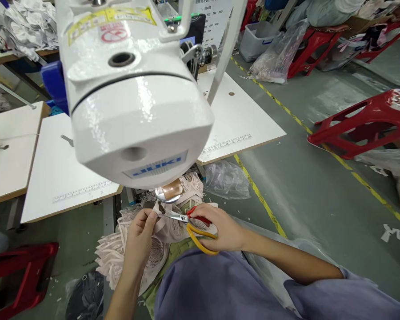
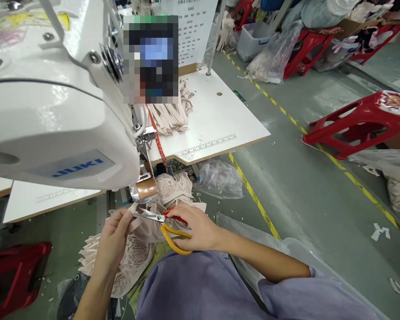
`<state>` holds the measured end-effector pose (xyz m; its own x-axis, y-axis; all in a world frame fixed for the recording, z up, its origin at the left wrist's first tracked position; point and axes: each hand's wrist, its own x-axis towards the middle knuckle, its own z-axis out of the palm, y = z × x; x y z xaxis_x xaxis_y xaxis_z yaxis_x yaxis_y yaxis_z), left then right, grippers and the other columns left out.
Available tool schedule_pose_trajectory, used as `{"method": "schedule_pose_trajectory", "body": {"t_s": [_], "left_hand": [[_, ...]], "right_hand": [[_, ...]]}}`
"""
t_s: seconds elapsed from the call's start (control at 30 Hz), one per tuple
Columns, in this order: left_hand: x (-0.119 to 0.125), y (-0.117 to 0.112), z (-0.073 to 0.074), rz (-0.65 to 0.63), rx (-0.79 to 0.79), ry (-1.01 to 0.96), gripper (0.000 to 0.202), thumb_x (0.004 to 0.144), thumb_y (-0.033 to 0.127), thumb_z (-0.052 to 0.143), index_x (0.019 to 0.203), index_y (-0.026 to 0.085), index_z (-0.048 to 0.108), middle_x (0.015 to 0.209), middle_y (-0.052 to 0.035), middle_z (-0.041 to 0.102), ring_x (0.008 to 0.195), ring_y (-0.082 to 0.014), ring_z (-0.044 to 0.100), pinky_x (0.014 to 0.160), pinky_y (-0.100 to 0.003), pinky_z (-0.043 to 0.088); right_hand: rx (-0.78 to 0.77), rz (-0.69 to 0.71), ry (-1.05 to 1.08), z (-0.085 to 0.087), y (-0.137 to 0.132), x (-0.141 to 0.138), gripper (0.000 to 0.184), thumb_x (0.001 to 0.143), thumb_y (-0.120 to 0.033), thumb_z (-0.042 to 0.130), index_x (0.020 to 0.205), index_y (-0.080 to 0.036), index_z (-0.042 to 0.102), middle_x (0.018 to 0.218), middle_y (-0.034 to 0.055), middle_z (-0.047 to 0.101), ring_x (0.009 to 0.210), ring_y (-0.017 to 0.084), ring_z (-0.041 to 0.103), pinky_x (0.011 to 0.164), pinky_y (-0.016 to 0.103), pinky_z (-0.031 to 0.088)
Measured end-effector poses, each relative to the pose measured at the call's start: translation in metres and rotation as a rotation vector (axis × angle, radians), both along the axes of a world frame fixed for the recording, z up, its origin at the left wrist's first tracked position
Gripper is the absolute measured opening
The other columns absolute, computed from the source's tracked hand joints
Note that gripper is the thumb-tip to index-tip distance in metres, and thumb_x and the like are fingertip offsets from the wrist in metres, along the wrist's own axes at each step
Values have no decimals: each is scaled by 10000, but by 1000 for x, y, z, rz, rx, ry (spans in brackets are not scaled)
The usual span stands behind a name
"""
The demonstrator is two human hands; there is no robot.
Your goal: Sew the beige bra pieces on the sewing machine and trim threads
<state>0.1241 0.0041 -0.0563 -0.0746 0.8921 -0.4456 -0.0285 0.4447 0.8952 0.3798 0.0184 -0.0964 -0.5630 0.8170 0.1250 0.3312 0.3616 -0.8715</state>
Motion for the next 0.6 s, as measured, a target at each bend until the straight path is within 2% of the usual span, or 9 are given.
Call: {"method": "schedule_pose_trajectory", "body": {"t_s": [0.1, 0.23, 0.33, 0.6], "left_hand": [[1, 1, -1, 4, 17, 11, 339, 879, 520, 622, 832, 184, 608, 669, 22, 574, 607, -94, 509, 606, -202, 438], [3, 3, -2, -8, 38, 50, 338, 870, 512, 642, 843, 176, 624, 632, 42, 518, 568, -69, 418, 553, -173, 351], [1, 2, -2, -25, 38, 82, 343, 867, 516, 644, 854, 173, 633, 611, 51, 482, 557, -67, 379, 531, -174, 301], [-2, 1, -3, -21, 38, 139, 339, 876, 513, 624, 801, 183, 603, 632, 47, 477, 582, -84, 387, 553, -189, 320]], "right_hand": [[-5, 3, 33, 0, 1, -8, 595, 645, -271, 766, 1203, -218, 565, 1138, 92, 653, 1018, 252, 632, 866, 391, 515], [-42, -9, 32, 2, 6, -20, 587, 638, -262, 776, 1192, -215, 588, 1128, 89, 654, 996, 245, 631, 870, 389, 508], [-90, -2, 18, 2, 10, -26, 541, 682, -274, 774, 1193, -212, 606, 1125, 89, 657, 984, 235, 631, 865, 375, 507], [-153, 36, -3, -1, 10, -21, 474, 819, -411, 745, 1239, -221, 632, 1078, 73, 683, 947, 202, 637, 806, 309, 505]]}}
